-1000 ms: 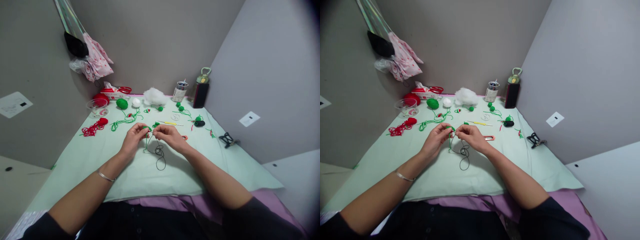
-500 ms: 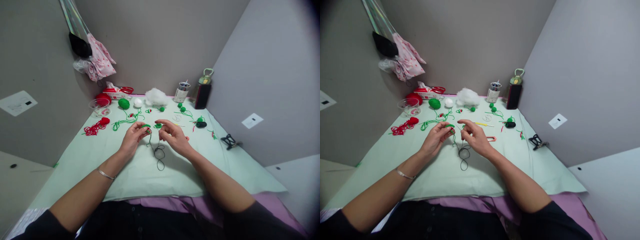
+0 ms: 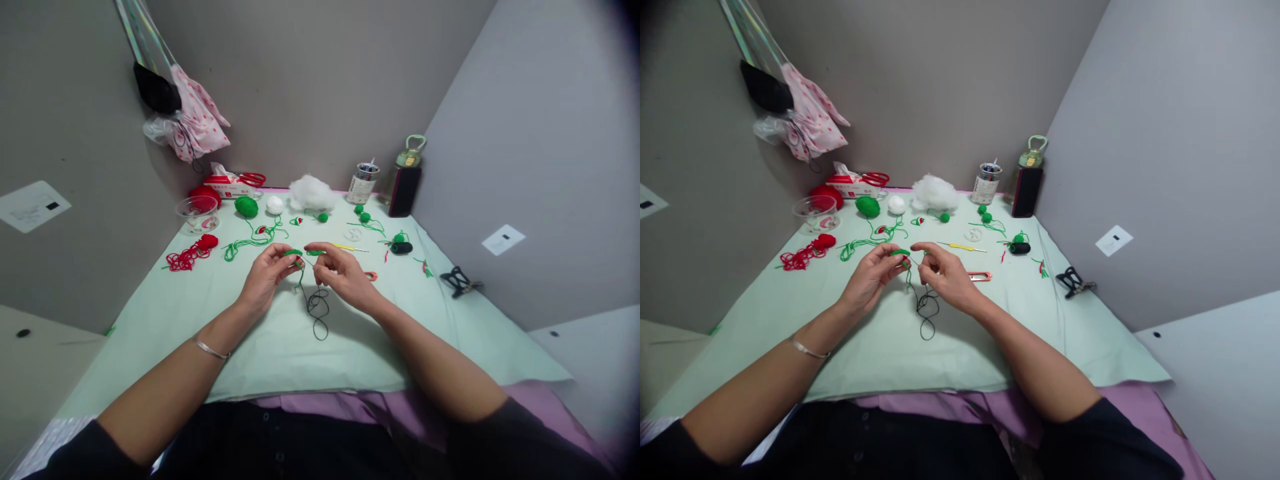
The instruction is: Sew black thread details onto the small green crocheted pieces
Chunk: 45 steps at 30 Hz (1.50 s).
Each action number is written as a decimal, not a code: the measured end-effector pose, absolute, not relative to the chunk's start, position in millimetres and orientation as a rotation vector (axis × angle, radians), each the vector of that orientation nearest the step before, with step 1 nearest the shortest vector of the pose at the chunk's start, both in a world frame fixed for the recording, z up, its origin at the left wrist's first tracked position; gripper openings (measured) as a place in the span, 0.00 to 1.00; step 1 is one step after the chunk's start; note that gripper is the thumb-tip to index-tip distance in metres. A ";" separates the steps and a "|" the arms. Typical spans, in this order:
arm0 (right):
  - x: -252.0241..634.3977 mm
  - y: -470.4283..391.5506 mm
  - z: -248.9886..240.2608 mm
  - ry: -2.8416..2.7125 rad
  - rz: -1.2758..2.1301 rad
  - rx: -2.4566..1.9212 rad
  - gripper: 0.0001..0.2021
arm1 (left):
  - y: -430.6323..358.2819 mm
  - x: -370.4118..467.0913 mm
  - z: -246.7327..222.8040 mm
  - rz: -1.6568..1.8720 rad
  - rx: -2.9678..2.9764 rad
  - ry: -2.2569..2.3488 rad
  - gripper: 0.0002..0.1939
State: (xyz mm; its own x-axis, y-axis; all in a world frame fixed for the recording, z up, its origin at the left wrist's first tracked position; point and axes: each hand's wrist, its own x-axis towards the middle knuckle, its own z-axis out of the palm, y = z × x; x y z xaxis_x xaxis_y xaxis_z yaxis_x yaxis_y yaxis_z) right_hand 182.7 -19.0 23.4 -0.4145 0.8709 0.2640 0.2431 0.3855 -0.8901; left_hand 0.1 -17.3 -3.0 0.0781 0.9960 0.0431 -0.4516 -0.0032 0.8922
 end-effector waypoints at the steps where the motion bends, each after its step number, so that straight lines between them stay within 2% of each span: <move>1: 182.8 -19.0 23.3 -1.868 1.046 -0.957 0.20 | -17.3 0.1 -3.0 1.349 0.918 0.791 0.11; 21: 176.9 -18.9 18.1 -1.800 0.983 -1.047 0.21 | -21.2 4.7 -8.4 1.353 1.146 0.857 0.11; 30: 189.6 -4.7 20.0 -1.624 1.089 -1.078 0.14 | -24.2 4.6 -5.9 1.297 1.321 0.846 0.07; 36: 194.8 -1.3 25.0 -1.645 1.380 -0.983 0.13 | -24.4 4.4 -7.4 1.256 1.375 0.808 0.05; 45: 193.2 -4.2 26.6 -1.650 1.380 -0.921 0.09 | -30.0 3.7 -4.2 1.389 1.583 0.830 0.02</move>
